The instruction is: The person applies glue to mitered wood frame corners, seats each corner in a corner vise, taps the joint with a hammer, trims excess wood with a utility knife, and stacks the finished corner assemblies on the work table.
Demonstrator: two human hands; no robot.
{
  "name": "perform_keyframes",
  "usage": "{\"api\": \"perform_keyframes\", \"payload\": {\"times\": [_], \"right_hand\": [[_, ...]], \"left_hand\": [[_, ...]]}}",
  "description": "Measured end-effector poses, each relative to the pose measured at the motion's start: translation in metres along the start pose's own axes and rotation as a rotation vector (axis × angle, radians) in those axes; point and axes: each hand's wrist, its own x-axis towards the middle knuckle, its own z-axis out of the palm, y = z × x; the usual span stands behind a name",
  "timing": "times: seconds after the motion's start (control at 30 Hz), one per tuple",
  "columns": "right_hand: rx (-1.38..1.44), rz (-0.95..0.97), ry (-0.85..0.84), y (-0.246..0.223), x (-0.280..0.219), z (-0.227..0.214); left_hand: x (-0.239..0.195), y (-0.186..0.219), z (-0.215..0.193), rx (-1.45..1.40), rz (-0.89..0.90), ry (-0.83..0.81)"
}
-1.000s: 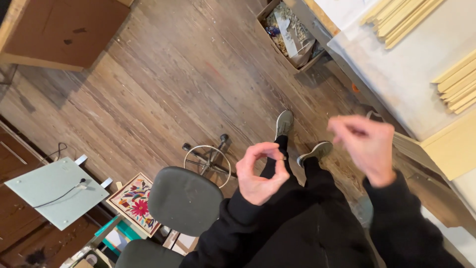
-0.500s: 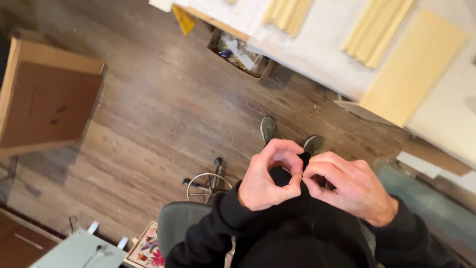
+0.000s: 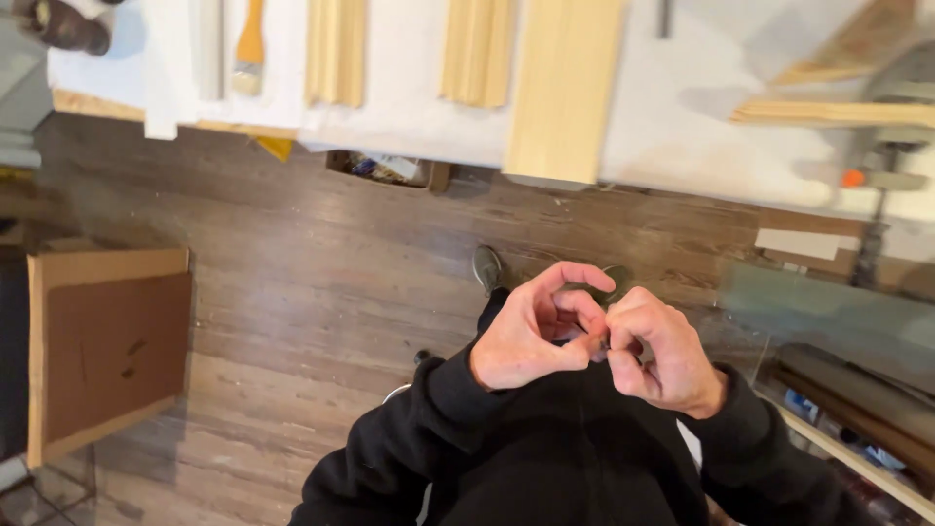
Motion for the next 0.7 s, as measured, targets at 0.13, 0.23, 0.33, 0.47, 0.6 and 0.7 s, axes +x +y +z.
{"api": "perform_keyframes", "payload": {"times": [0.13, 0.23, 0.33, 0.47, 0.6, 0.7], "right_hand": [[0.463, 0.170, 0.418, 0.029, -0.095, -0.039], [0.451, 0.248, 0.516, 0.046, -0.156, -0.077], [-0.028, 0.444, 0.522, 0.055, -0.217, -0.101], [-0.298, 0.699, 0.598, 0.056, -0.258, -0.131], [-0.247, 0.743, 0.565, 0.033, -0.243, -0.159], [-0.086, 0.636, 0.617, 0.020, -0.227, -0.170]], "left_hand": [[0.079, -0.050, 0.031, 0.522, 0.222, 0.161], [0.171, -0.108, 0.001, 0.994, 0.416, 0.386], [0.250, -0.154, -0.037, 1.226, 0.354, 0.579], [0.301, -0.178, -0.078, 1.470, 0.324, 0.586], [0.316, -0.169, -0.081, 1.585, 0.445, 0.642], [0.316, -0.172, -0.084, 1.662, 0.495, 0.667]]}}
